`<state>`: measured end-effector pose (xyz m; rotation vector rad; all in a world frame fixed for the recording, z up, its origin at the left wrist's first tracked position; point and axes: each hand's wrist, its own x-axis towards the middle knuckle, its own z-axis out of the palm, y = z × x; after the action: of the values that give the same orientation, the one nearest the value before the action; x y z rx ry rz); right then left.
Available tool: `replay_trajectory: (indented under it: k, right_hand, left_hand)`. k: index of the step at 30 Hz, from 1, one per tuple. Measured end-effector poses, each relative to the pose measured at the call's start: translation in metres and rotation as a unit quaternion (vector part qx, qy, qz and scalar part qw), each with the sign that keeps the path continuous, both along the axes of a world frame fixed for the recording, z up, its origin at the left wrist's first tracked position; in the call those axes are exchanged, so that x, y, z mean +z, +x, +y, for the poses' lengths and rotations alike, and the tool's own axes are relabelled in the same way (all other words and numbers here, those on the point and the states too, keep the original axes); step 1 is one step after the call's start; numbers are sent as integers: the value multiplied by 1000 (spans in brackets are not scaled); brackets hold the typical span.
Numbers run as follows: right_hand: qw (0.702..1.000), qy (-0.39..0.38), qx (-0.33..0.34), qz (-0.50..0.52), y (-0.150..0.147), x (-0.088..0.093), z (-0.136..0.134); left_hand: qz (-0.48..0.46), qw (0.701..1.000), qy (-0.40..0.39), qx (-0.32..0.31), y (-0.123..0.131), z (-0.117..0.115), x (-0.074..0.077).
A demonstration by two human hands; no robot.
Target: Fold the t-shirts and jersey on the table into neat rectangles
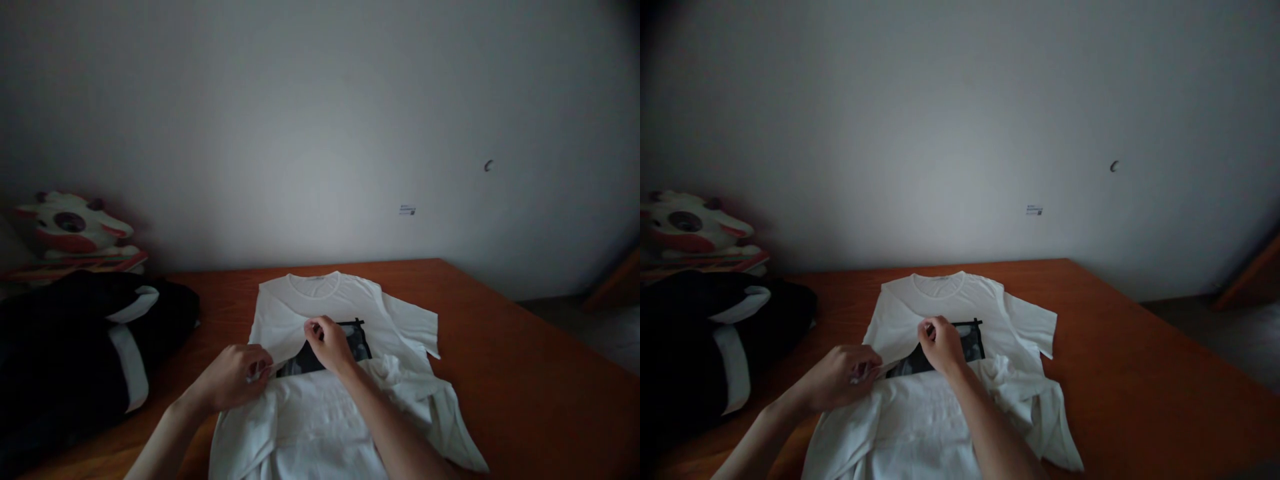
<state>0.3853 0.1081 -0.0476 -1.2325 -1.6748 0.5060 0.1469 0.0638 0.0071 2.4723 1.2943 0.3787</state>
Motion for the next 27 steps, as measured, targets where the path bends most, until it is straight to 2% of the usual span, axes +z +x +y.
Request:
replay_trajectory:
  k: [3,8,10,14,18,22,24,27]
  right_hand:
    - [1000,12,-15,11,0,0,0]
    - [998,19,-64,-10,3,-3,1]
    - [996,21,-78,-29,4,-5,1]
    - [992,14,-83,-94,4,-6,-1]
    - [987,4,-76,-138,2,-5,-4]
    - [984,9,-85,-155,1,-3,-6]
    - [981,27,-97,-163,1,-1,-7]
    - [976,53,-117,-175,3,2,-8]
  left_hand:
    - [-60,998,-5,21,4,-1,1]
    - [-94,994,-57,-4,11,0,4]
    - [-92,996,-4,12,9,5,-2]
    - [-38,990,127,48,-1,15,-24]
    - [36,983,142,112,-6,27,-36]
    - [84,970,134,183,3,65,-32]
    - [104,967,128,195,8,93,-33]
    - [118,966,122,194,15,130,-43]
